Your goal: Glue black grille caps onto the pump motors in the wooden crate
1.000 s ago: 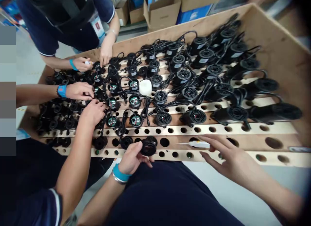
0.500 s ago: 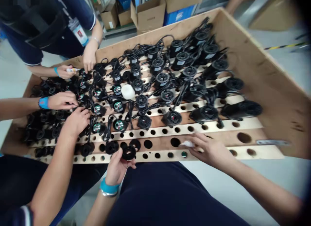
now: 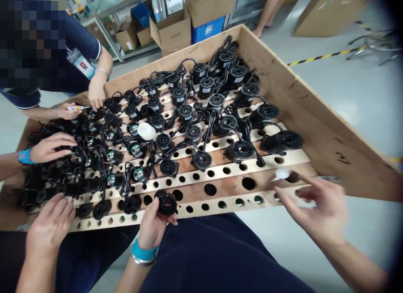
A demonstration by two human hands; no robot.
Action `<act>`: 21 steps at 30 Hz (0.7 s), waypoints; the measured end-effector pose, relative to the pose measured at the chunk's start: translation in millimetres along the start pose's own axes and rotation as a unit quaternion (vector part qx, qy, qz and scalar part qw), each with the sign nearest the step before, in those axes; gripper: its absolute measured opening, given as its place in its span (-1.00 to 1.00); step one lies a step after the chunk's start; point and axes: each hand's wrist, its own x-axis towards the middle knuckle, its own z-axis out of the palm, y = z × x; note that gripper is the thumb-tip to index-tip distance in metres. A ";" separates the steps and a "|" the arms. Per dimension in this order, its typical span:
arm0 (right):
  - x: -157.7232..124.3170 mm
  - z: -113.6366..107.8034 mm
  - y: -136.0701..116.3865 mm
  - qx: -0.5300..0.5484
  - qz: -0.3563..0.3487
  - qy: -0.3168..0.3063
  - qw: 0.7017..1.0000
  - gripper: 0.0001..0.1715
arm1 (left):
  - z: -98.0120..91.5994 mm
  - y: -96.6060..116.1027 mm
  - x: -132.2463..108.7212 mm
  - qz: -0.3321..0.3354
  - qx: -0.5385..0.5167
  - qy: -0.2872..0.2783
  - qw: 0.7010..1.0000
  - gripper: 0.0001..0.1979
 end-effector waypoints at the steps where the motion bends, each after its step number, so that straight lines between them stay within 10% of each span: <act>1: -2.1 -4.3 -5.8 -0.024 -0.024 0.029 0.999 -0.55 | 2.8 -1.0 1.0 0.002 0.006 -0.006 1.000 -0.61; 12: 3.5 -24.9 -3.0 -0.036 -0.011 0.009 0.999 -0.80 | 5.2 -1.8 3.8 -0.021 0.033 -0.030 0.999 -0.56; 16: 24.3 -61.0 -0.2 -0.042 0.140 -0.022 0.989 -0.79 | 3.4 1.7 3.9 -0.030 0.042 -0.022 0.998 -0.56; 18: 30.4 -68.6 -7.1 0.090 0.289 0.003 0.953 -0.71 | 5.8 1.0 5.8 -0.035 0.042 -0.019 0.998 -0.55; 21: 35.2 -64.0 -25.7 0.399 0.473 -0.002 0.785 -0.59 | 11.6 -3.7 10.4 -0.045 0.039 -0.028 0.998 -0.55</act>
